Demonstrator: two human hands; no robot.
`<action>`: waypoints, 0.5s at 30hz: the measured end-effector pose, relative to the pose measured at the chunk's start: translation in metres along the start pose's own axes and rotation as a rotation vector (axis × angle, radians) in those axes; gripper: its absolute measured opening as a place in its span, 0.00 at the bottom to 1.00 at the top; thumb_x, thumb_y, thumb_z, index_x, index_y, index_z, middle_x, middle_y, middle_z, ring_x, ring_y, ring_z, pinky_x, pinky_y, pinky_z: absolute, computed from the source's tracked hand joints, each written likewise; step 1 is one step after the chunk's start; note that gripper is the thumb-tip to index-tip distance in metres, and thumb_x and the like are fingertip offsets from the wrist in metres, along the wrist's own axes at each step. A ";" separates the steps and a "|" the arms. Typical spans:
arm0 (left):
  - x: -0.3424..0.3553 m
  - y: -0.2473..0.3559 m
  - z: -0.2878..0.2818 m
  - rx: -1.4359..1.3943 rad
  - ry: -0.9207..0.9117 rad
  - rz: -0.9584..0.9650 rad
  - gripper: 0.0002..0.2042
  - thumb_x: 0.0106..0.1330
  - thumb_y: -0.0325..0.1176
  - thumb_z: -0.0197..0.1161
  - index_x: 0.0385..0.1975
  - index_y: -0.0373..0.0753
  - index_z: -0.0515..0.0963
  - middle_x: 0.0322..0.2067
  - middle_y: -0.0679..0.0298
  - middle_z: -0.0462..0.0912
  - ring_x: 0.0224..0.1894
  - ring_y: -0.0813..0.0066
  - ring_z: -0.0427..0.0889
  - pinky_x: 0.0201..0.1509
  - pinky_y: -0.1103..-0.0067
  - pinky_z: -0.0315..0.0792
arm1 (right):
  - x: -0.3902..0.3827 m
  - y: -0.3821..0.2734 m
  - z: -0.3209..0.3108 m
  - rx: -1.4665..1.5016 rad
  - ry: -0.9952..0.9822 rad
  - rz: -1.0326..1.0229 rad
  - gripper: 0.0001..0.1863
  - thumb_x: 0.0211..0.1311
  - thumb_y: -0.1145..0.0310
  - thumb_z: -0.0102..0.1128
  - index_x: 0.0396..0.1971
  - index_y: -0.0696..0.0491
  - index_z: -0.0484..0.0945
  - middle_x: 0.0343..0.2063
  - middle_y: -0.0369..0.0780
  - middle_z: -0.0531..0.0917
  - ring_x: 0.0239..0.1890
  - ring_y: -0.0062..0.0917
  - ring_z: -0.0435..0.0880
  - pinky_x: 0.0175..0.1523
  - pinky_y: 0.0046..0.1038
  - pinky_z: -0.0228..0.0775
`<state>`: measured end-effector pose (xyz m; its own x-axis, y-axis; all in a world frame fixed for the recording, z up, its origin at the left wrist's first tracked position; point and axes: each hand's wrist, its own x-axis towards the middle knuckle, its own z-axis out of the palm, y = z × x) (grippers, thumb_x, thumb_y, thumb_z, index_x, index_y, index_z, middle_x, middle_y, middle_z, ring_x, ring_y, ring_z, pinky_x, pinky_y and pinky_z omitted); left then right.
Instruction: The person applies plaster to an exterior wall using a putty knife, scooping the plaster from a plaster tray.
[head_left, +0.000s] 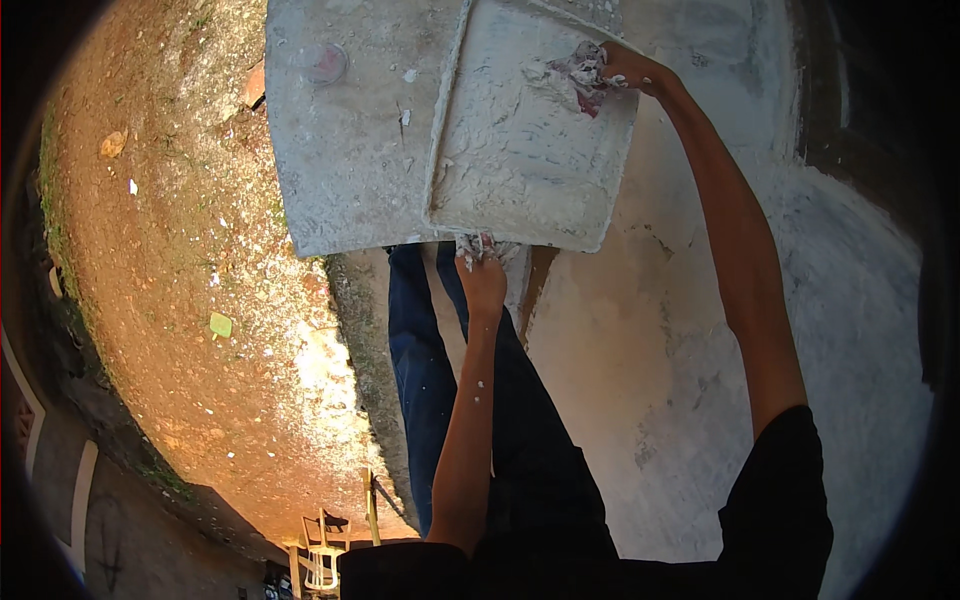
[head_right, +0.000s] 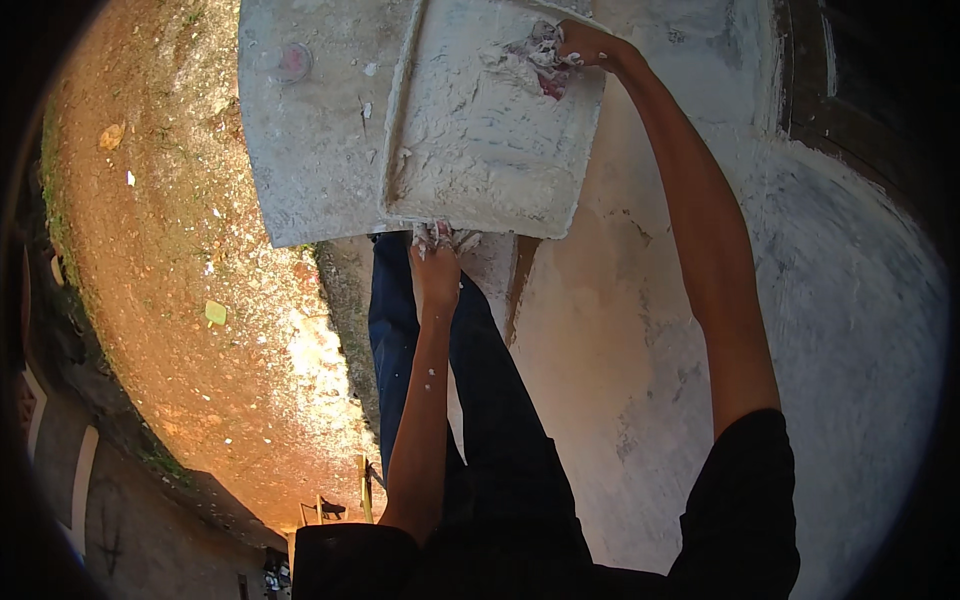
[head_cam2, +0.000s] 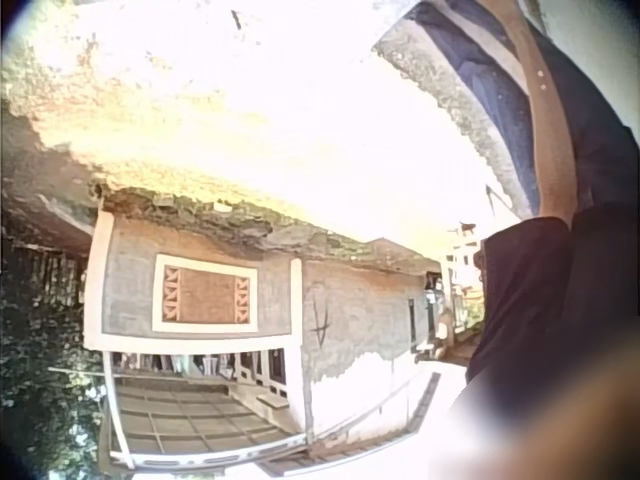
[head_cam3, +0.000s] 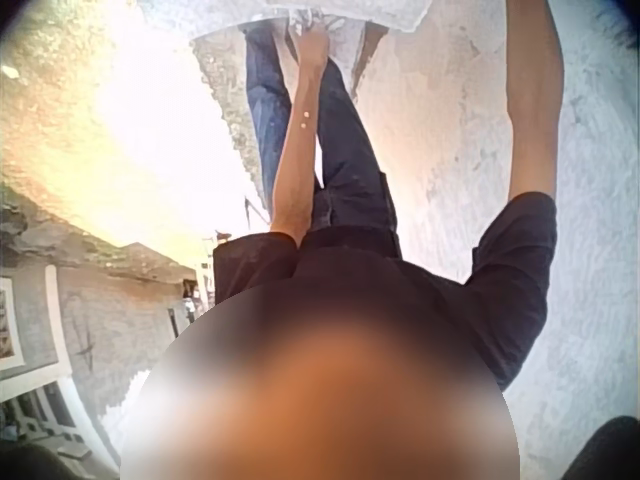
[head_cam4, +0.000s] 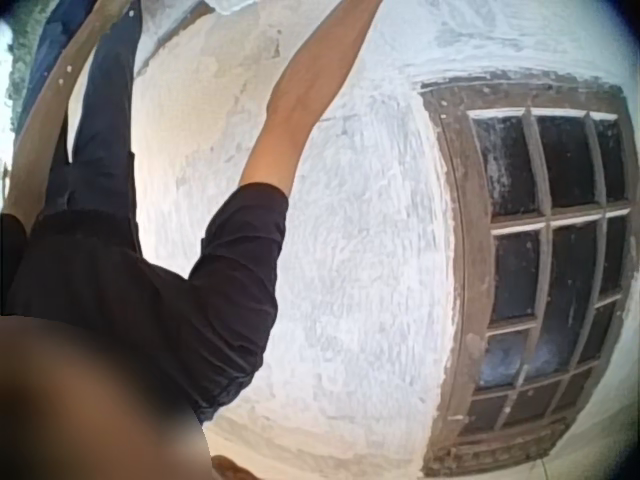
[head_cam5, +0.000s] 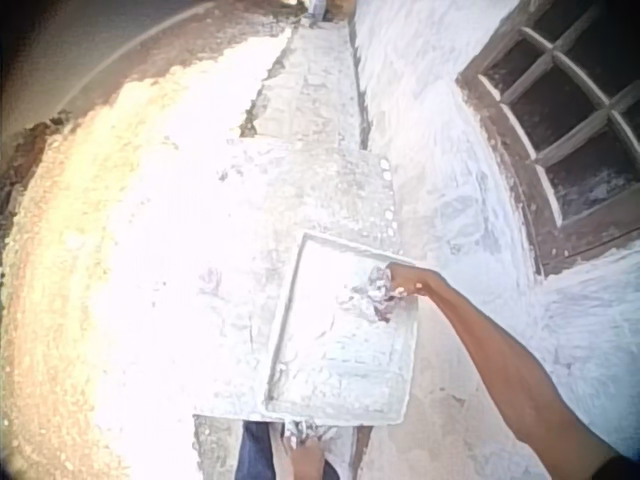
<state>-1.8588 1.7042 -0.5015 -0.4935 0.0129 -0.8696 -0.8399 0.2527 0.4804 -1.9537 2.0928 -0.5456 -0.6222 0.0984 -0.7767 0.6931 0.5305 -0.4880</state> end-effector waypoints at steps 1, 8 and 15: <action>0.007 -0.006 -0.009 0.007 0.015 0.007 0.19 0.66 0.35 0.49 0.47 0.23 0.62 0.42 0.47 0.72 0.45 0.63 0.71 0.50 0.74 0.63 | 0.003 -0.026 0.011 -0.100 0.020 -0.019 0.29 0.37 0.70 0.56 0.44 0.68 0.67 0.36 0.43 0.75 0.38 0.24 0.71 0.45 0.24 0.64; 0.006 -0.014 0.001 0.161 -0.014 0.108 0.27 0.64 0.48 0.51 0.50 0.27 0.60 0.41 0.51 0.70 0.38 0.66 0.73 0.41 0.78 0.68 | 0.023 -0.033 0.010 -0.321 0.029 0.051 0.23 0.38 0.73 0.55 0.38 0.68 0.67 0.30 0.45 0.75 0.27 0.26 0.70 0.32 0.27 0.65; 0.000 0.013 -0.004 0.040 -0.090 -0.118 0.17 0.67 0.35 0.49 0.44 0.25 0.66 0.41 0.46 0.70 0.41 0.64 0.70 0.46 0.72 0.63 | 0.010 -0.075 0.026 -0.427 -0.031 -0.039 0.20 0.38 0.74 0.56 0.35 0.65 0.68 0.27 0.48 0.75 0.28 0.30 0.74 0.32 0.33 0.66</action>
<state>-1.8705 1.7038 -0.4945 -0.3679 0.0667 -0.9275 -0.8804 0.2961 0.3705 -2.0024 2.0321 -0.5278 -0.6294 0.0496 -0.7755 0.4521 0.8351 -0.3135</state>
